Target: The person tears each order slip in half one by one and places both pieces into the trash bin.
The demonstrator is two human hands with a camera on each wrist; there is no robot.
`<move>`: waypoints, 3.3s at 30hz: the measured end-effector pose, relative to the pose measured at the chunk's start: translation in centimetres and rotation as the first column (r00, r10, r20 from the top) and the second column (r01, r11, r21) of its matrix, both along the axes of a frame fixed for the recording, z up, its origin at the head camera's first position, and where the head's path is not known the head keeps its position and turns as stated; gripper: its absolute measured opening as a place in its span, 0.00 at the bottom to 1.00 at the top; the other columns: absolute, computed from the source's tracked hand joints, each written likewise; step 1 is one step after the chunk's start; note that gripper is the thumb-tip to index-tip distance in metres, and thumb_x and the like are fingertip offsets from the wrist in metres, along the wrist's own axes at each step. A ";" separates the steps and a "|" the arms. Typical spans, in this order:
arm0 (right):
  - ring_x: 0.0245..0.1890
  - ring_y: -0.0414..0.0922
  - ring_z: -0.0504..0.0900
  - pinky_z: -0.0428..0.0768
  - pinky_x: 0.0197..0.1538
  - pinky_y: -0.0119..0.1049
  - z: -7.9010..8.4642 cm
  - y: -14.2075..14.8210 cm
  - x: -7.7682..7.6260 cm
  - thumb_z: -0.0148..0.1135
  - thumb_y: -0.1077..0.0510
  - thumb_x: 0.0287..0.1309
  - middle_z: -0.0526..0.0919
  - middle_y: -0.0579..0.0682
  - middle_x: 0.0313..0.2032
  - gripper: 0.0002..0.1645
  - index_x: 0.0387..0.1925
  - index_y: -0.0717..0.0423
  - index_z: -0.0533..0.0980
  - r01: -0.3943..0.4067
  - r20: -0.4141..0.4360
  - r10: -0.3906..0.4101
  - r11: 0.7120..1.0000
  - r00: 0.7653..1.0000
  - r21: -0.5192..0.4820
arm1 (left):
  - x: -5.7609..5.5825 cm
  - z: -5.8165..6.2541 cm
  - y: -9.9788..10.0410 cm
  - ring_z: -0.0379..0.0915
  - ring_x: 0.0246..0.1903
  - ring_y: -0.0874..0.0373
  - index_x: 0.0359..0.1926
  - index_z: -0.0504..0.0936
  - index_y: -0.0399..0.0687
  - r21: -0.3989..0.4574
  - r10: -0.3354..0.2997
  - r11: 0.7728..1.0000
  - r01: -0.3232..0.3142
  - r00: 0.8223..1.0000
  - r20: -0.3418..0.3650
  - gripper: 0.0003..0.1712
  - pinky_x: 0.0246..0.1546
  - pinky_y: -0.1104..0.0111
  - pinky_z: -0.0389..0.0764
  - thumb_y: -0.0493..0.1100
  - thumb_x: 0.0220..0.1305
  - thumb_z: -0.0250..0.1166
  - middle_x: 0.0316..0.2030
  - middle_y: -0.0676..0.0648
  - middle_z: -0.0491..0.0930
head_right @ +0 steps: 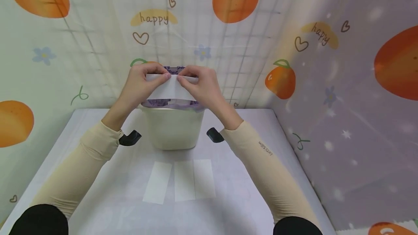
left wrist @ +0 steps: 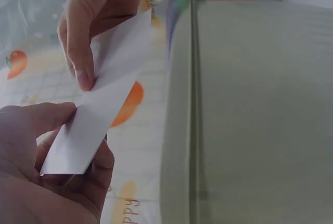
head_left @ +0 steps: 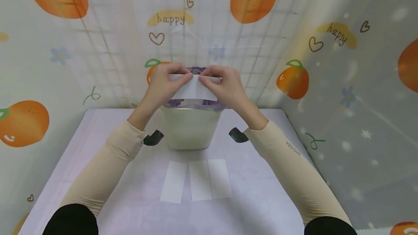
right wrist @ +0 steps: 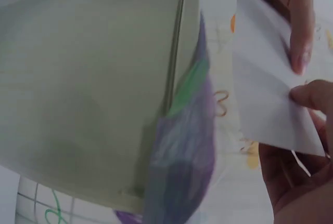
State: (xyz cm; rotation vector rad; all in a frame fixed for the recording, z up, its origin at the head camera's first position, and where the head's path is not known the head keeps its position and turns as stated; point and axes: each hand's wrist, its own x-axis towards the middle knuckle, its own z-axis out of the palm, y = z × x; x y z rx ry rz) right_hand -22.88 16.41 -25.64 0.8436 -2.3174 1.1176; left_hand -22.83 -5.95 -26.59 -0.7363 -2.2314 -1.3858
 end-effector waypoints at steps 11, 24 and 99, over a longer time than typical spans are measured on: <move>0.43 0.41 0.87 0.79 0.51 0.36 0.2 -0.3 -2.7 0.69 0.57 0.67 0.92 0.48 0.37 0.06 0.37 0.53 0.90 0.026 0.070 -0.025 1.000 0.997 -0.013 | -2.5 -0.1 0.1 0.85 0.51 0.56 0.36 0.91 0.49 0.009 0.006 1.000 -0.006 0.999 0.045 0.07 0.59 0.58 0.80 0.45 0.70 0.71 0.37 0.50 0.91; 0.44 0.41 0.84 0.77 0.51 0.36 2.2 -0.6 -4.0 0.70 0.54 0.69 0.92 0.47 0.38 0.07 0.38 0.52 0.89 0.037 0.103 -0.045 0.997 0.994 0.073 | -3.8 1.9 -0.4 0.83 0.55 0.58 0.37 0.90 0.46 -0.014 0.007 1.000 -0.005 0.990 0.144 0.07 0.53 0.62 0.81 0.44 0.71 0.70 0.40 0.49 0.91; 0.35 0.36 0.78 0.72 0.34 0.28 7.2 -0.2 -2.3 0.72 0.50 0.68 0.91 0.50 0.37 0.10 0.41 0.51 0.91 0.138 -0.033 -0.137 0.990 0.990 0.036 | -7.0 1.5 -0.4 0.72 0.46 0.56 0.51 0.87 0.31 -0.001 0.021 1.000 -0.027 0.756 0.654 0.14 0.43 0.68 0.77 0.38 0.70 0.70 0.53 0.45 0.79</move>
